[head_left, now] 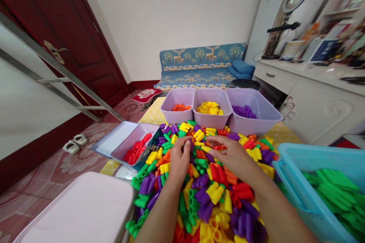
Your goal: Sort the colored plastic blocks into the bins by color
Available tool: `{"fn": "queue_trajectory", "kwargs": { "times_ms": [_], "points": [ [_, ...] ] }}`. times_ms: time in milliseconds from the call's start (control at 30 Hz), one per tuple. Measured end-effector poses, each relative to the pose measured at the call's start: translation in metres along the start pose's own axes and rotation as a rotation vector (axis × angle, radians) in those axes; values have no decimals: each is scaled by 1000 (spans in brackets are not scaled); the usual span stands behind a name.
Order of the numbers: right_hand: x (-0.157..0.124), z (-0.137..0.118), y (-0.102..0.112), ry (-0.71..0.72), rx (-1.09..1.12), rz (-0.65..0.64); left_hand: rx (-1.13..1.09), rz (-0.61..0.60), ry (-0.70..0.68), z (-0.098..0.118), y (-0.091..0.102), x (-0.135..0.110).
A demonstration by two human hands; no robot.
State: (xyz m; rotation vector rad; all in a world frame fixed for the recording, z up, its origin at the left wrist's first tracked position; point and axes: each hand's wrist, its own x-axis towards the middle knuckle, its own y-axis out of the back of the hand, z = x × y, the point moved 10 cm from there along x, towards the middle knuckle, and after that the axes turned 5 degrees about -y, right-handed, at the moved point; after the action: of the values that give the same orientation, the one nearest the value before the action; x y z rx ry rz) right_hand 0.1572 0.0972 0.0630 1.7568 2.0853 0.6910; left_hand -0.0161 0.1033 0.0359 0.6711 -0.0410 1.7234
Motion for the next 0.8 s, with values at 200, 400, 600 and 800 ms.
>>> {"fn": "queue_trajectory", "kwargs": {
  "times_ms": [200, 400, 600, 800],
  "points": [
    [-18, 20, 1, -110, -596, -223, 12, 52, -10, -3, 4, 0],
    [-7, 6, -39, 1, -458, -164, -14, 55, -30, 3, 5, 1],
    [10, 14, -31, -36, -24, 101, -8, -27, -110, 19, -2, -1],
    [11, 21, -31, -25, 278, 78, -14, -58, -109, 16, -9, -6]
  ]
}}
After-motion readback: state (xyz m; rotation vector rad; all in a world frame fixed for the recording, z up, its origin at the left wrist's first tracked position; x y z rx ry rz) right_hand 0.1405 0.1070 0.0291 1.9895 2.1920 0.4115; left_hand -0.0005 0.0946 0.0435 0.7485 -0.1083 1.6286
